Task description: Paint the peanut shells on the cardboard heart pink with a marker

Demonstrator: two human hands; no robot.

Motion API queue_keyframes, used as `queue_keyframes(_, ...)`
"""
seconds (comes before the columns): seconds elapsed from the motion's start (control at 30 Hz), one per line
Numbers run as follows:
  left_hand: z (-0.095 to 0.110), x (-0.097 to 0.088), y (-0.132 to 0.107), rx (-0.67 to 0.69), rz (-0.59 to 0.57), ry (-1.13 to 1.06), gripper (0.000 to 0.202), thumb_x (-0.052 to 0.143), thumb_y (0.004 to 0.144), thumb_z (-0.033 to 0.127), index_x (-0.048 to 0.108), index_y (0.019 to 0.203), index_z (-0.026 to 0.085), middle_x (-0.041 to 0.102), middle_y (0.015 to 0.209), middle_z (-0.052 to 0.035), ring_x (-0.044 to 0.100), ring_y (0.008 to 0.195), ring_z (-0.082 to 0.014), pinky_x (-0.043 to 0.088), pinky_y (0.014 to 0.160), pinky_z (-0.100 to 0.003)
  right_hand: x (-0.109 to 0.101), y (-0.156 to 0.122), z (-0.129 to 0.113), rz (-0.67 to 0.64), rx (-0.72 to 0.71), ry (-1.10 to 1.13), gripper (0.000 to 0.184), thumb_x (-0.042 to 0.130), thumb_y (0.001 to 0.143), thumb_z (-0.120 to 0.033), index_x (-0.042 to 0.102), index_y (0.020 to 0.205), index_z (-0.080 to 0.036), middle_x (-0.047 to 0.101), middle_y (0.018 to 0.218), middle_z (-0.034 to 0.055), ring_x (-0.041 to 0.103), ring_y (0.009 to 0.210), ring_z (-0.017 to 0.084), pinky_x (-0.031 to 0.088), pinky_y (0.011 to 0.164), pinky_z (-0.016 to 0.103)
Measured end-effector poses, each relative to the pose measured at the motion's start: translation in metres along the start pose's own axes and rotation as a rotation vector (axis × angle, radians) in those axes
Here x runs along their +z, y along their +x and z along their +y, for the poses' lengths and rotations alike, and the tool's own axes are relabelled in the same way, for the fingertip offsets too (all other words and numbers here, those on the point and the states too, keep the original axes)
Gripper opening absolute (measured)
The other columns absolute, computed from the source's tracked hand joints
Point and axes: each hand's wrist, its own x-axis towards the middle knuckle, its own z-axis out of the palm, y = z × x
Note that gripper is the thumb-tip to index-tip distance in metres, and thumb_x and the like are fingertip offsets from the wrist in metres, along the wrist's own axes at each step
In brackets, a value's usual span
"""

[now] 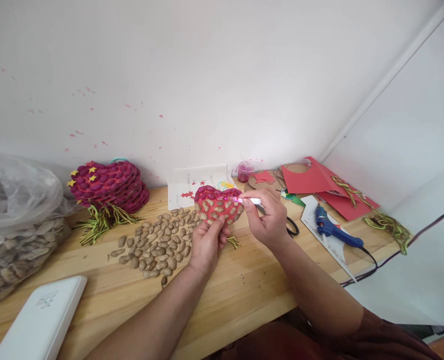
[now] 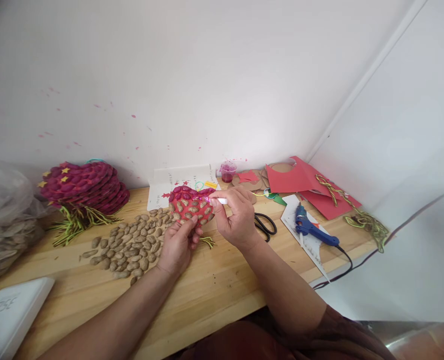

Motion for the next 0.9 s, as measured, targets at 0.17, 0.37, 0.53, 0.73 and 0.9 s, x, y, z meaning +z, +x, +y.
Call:
queue_keyframes(0.17,-0.0013,-0.0010,0.0013,0.010,-0.017,0.030,0.044,0.092,0.059,0.050,0.065,0.064,0.016,0.064,0.053,-0.0014,0.044,0.041,-0.0068,0.026,0.040,-0.020,0.0006,0.0007,-0.0047,-0.051,-0.045,0.029,0.011,0.061,0.097,-0.021,0.071,0.099,-0.024,0.075,0.086,0.0025,0.065,0.083,0.020,0.048,0.082,0.039)
queue_keyframes(0.37,0.0007,-0.0001,0.0011,0.010,-0.020,0.032,0.045,0.093,0.057,0.050,0.064,0.060,0.016,0.062,0.050,-0.0016,0.043,0.039,-0.0066,0.025,0.038,-0.020,0.0013,0.0016,-0.0049,-0.071,-0.082,0.059,0.011,0.061,0.097,-0.019,0.070,0.099,-0.024,0.073,0.085,0.0016,0.063,0.083,0.020,0.048,0.081,0.038)
queue_keyframes(0.53,-0.0016,-0.0015,0.0027,0.018,-0.013,0.061,0.044,0.092,0.058,0.051,0.064,0.059,0.016,0.063,0.051,-0.0023,0.043,0.038,-0.0072,0.025,0.037,-0.021,0.0016,0.0015,-0.0040,-0.084,-0.087,0.084,0.012,0.060,0.097,-0.017,0.070,0.101,-0.024,0.073,0.086,0.0016,0.062,0.086,0.020,0.047,0.084,0.039)
queue_keyframes(0.73,-0.0028,-0.0025,0.0023,0.007,-0.008,0.053,0.045,0.090,0.061,0.052,0.062,0.062,0.016,0.062,0.051,-0.0001,0.042,0.038,-0.0058,0.026,0.038,-0.018,0.0030,0.0014,-0.0033,-0.121,-0.097,0.054,0.012,0.060,0.097,-0.017,0.069,0.100,-0.024,0.074,0.088,0.0018,0.062,0.086,0.020,0.046,0.084,0.038)
queue_keyframes(0.9,-0.0018,-0.0017,0.0023,-0.002,0.000,0.047,0.043,0.088,0.063,0.050,0.061,0.066,0.017,0.061,0.052,0.0014,0.042,0.038,-0.0056,0.026,0.037,-0.017,-0.0002,0.0023,-0.0017,-0.108,-0.105,0.009,0.010,0.059,0.098,-0.018,0.068,0.098,-0.023,0.072,0.085,0.0028,0.062,0.084,0.021,0.044,0.082,0.039)
